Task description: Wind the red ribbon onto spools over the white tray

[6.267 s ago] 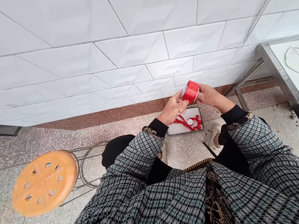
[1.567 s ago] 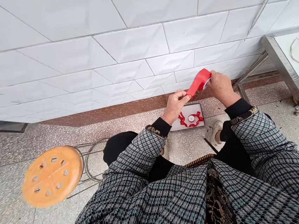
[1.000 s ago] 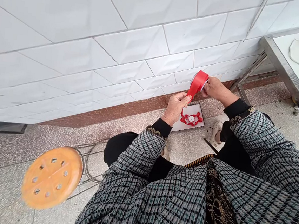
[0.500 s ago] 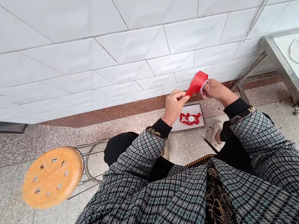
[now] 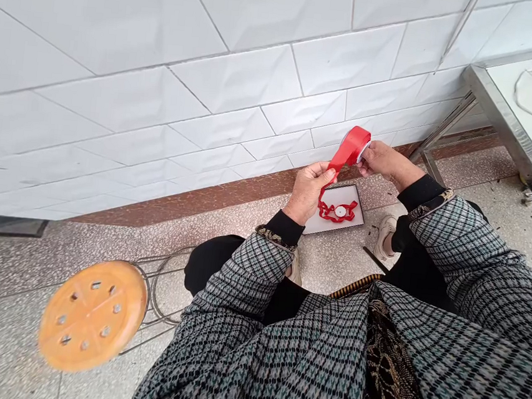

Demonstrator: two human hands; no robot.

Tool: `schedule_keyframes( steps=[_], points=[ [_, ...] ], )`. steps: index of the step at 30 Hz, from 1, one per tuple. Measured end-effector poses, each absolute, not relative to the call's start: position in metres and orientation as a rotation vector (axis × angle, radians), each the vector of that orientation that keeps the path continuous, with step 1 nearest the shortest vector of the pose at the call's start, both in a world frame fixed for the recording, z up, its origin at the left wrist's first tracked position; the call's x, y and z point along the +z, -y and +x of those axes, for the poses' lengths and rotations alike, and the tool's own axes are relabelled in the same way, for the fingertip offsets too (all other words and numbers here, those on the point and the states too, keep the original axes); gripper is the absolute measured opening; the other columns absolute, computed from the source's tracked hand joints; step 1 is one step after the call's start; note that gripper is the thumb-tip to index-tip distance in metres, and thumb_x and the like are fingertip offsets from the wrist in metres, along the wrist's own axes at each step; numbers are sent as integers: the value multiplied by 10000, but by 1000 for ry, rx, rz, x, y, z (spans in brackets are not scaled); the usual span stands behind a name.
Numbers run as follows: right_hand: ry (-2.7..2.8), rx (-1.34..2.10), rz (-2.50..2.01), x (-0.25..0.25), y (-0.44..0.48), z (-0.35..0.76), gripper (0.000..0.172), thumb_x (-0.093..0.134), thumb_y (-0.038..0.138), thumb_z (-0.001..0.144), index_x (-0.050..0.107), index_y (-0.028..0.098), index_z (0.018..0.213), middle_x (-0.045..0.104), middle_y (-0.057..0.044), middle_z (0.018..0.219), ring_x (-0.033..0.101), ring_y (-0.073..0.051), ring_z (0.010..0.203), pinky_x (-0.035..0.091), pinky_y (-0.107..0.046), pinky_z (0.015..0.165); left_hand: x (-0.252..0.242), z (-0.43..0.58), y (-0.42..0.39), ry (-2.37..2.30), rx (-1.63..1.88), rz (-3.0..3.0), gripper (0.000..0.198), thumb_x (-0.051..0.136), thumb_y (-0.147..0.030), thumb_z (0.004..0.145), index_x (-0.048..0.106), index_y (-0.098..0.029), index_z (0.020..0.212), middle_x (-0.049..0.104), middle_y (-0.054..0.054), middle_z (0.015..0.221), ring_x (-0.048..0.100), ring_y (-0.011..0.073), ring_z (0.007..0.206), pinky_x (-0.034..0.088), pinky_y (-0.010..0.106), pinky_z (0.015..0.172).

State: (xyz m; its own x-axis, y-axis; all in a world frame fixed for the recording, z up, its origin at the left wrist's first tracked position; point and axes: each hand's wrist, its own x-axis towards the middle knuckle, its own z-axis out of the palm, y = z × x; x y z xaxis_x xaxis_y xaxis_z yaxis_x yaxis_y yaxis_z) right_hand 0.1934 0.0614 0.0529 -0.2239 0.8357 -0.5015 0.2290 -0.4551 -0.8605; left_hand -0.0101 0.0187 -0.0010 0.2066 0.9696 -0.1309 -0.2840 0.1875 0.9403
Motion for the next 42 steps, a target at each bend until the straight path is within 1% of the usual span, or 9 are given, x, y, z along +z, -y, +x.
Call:
schedule_keyframes(
  steps=[5, 12, 16, 21, 25, 30, 34, 38, 42],
  points=[
    [1104, 1748, -1574, 62, -52, 186, 426, 592, 241, 1159, 575, 194, 737, 570, 28, 589, 514, -69, 458, 440, -167, 480, 2, -8, -15, -873, 1039, 941, 338, 884, -484, 898, 707, -205, 827, 467, -76, 570, 380, 83, 529, 344, 253, 561],
    [1038, 1795, -1620, 63, -53, 183, 381, 521, 228, 1163, 586, 201, 789, 567, 27, 583, 480, -89, 461, 433, -194, 486, 2, -8, -17, -977, 1192, 1148, 230, 881, -314, 866, 707, -194, 775, 675, -11, 795, 562, 125, 761, 486, 277, 772],
    [1009, 1788, -1649, 60, -53, 181, 353, 565, 248, 1152, 586, 205, 802, 562, 29, 585, 475, -90, 462, 426, -191, 485, 0, -7, -18, -980, 1146, 1069, 154, 810, -301, 930, 721, -205, 848, 600, -33, 685, 489, 109, 637, 421, 263, 657],
    [959, 1940, -1504, 55, -50, 179, 366, 615, 299, 1137, 563, 207, 786, 532, 36, 589, 436, -76, 457, 407, -173, 470, -1, -7, -17, -914, 1065, 1047, 411, 862, -535, 910, 650, -208, 782, 465, -60, 614, 315, 74, 526, 282, 260, 530],
    [881, 2039, -1437, 58, -47, 176, 365, 571, 243, 1124, 514, 209, 765, 499, 43, 588, 357, -62, 447, 376, -162, 455, -1, -9, -15, -911, 1044, 1143, 499, 875, -631, 849, 632, -209, 742, 512, -42, 640, 381, 87, 566, 330, 266, 563],
    [859, 2092, -1420, 58, -47, 177, 353, 405, 110, 1104, 531, 186, 784, 479, 37, 587, 335, -61, 444, 337, -145, 441, -4, -13, -19, -967, 1055, 1287, 369, 855, -499, 880, 679, -196, 764, 558, -26, 673, 450, 112, 646, 380, 279, 634],
    [957, 2347, -1115, 38, -52, 185, 251, 609, 267, 1075, 541, 190, 846, 454, 62, 616, 276, -51, 464, 328, -136, 442, -8, -16, -24, -898, 1119, 1220, 329, 941, -392, 811, 744, -214, 1005, 536, -64, 665, 461, 103, 630, 397, 266, 633],
    [1106, 2503, -748, 19, -54, 190, 350, 802, 450, 959, 591, 171, 934, 420, 92, 619, 234, -41, 477, 340, -143, 440, -10, -20, -26, -768, 1023, 1153, 773, 1016, -404, 759, 683, -305, 1450, 566, -83, 666, 513, 116, 606, 465, 282, 639],
    [1173, 2556, -630, 14, -51, 189, 435, 868, 502, 878, 577, 180, 908, 420, 101, 612, 229, -31, 467, 318, -138, 418, -5, -28, -29, -705, 908, 1165, 879, 1079, -453, 657, 712, -296, 1440, 616, -65, 688, 498, 99, 558, 439, 270, 558]
  ],
)
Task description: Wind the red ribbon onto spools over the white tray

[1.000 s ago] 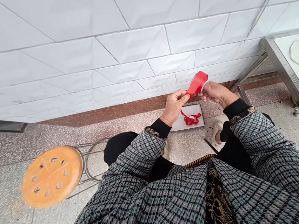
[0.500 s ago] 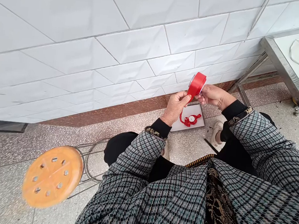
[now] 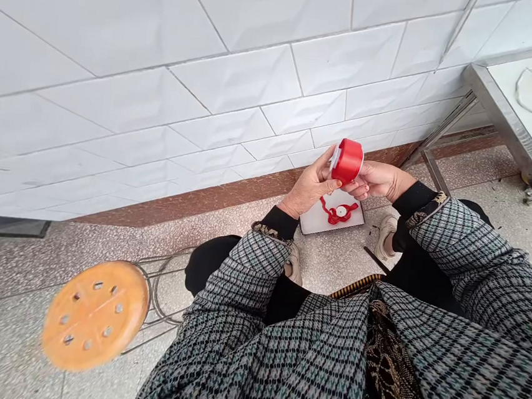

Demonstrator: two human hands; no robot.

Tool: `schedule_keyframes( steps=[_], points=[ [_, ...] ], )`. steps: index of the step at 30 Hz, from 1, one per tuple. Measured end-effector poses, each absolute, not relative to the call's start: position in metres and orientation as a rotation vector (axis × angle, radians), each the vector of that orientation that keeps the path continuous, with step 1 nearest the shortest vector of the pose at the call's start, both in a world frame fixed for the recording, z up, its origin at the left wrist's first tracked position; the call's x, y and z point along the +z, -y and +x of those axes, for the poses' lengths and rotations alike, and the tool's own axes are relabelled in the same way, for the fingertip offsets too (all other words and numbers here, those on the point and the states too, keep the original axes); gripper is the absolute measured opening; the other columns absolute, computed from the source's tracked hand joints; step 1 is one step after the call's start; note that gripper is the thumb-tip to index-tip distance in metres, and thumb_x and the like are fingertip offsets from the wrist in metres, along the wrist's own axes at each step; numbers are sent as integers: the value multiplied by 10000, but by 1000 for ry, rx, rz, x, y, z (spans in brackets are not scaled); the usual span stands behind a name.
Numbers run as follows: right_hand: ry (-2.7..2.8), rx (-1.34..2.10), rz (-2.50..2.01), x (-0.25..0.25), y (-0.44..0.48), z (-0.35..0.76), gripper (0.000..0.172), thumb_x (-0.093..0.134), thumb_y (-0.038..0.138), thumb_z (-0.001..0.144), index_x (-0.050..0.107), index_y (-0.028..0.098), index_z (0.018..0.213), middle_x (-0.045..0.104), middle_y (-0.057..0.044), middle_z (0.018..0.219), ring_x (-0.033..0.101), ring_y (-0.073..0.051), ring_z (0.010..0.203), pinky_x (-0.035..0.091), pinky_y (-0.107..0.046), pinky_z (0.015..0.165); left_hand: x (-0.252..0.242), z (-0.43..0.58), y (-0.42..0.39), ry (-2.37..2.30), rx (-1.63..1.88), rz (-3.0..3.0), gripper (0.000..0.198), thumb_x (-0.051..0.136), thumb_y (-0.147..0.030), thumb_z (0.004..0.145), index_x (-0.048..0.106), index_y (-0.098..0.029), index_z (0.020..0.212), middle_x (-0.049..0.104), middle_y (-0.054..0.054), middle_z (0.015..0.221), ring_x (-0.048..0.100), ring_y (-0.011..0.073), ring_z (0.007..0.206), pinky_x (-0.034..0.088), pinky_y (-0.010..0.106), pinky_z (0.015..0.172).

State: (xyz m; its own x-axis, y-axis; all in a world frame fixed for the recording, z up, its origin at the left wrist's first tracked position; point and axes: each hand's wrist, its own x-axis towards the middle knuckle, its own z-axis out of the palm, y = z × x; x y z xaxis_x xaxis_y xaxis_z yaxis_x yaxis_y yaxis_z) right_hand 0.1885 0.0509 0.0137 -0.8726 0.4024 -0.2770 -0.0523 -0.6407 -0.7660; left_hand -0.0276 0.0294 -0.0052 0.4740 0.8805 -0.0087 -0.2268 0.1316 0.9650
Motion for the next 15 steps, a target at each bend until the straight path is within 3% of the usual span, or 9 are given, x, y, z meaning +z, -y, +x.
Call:
schedule_keyframes(
  steps=[5, 8, 12, 15],
  points=[
    [1229, 2597, -640, 17, -43, 183, 462, 799, 583, 929, 548, 198, 882, 395, 106, 606, 222, -29, 448, 289, -140, 404, 0, -33, -31, -640, 810, 1152, 851, 1115, -457, 568, 747, -249, 1307, 609, -65, 678, 459, 80, 523, 388, 254, 505],
    [1371, 2463, -881, 29, -39, 182, 459, 730, 598, 986, 530, 207, 853, 480, 63, 625, 341, -48, 442, 364, -169, 424, -3, -32, -30, -636, 817, 1116, 852, 1116, -475, 561, 736, -234, 1284, 628, -53, 695, 482, 87, 526, 403, 266, 512],
    [1731, 1691, -1366, 49, -39, 186, 255, 717, 405, 1023, 653, 175, 1113, 731, -45, 881, 618, -122, 620, 562, -242, 608, -9, -31, -31, -623, 848, 1052, 768, 1087, -570, 595, 728, -224, 1180, 607, -65, 652, 459, 70, 488, 403, 263, 508],
    [1991, 970, -1430, 52, -40, 188, 341, 693, 225, 973, 674, 157, 1307, 798, -109, 1151, 732, -207, 914, 618, -335, 853, -7, -26, -29, -621, 816, 1036, 692, 1053, -645, 625, 711, -211, 1041, 563, -85, 588, 463, 65, 488, 509, 273, 612]
  ],
)
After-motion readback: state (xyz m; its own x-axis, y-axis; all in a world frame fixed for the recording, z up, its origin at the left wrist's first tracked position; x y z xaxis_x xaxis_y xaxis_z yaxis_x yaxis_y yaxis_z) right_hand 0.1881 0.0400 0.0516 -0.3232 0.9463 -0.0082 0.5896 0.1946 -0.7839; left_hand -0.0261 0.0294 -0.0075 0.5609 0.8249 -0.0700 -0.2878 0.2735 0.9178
